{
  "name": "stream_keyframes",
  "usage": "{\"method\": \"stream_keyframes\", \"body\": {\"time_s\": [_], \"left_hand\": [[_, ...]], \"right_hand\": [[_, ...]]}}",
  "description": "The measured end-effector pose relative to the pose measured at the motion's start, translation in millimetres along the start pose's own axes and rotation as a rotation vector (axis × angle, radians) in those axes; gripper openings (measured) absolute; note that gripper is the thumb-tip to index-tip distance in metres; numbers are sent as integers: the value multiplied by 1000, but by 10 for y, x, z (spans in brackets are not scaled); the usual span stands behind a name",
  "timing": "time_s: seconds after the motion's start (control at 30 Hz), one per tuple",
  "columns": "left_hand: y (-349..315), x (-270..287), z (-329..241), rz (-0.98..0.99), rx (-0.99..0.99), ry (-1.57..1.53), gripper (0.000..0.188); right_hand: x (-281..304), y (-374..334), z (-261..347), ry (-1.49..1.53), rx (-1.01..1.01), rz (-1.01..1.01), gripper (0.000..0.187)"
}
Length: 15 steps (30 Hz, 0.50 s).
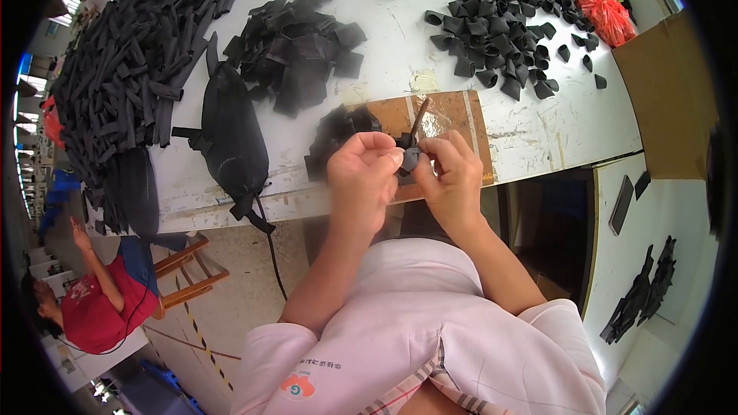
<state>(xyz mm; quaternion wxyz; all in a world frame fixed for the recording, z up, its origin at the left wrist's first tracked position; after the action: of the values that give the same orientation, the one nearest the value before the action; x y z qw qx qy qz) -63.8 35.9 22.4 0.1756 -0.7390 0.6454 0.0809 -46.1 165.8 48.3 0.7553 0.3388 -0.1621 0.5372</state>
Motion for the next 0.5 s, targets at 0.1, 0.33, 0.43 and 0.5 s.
{"method": "stream_keyframes", "body": {"time_s": [0.1,0.33,0.43,0.5], "left_hand": [[-79,-232,-13,277,327,-694,20],[-100,-195,-212,100,-424,258,15],[47,-150,-185,167,-148,-124,16],[77,-321,-168,377,311,-864,18]], "right_hand": [[-68,28,-218,689,-608,352,7],[-265,-86,-77,1761,-1029,764,16],[-99,62,-95,1301,-875,747,26],[48,274,60,960,-705,692,31]]}}
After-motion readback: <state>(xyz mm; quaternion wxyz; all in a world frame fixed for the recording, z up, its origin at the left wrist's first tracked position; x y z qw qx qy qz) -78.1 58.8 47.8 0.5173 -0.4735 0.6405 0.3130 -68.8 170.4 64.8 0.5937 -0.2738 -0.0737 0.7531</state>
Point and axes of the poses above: each hand's wrist, its own y-axis towards the middle knuckle, its own x-axis out of the back of the hand, z = x × y, the point moved 6 cm from there along y, towards the middle knuckle, and after that the axes turned 12 degrees about -x, right-handed, at the moved point
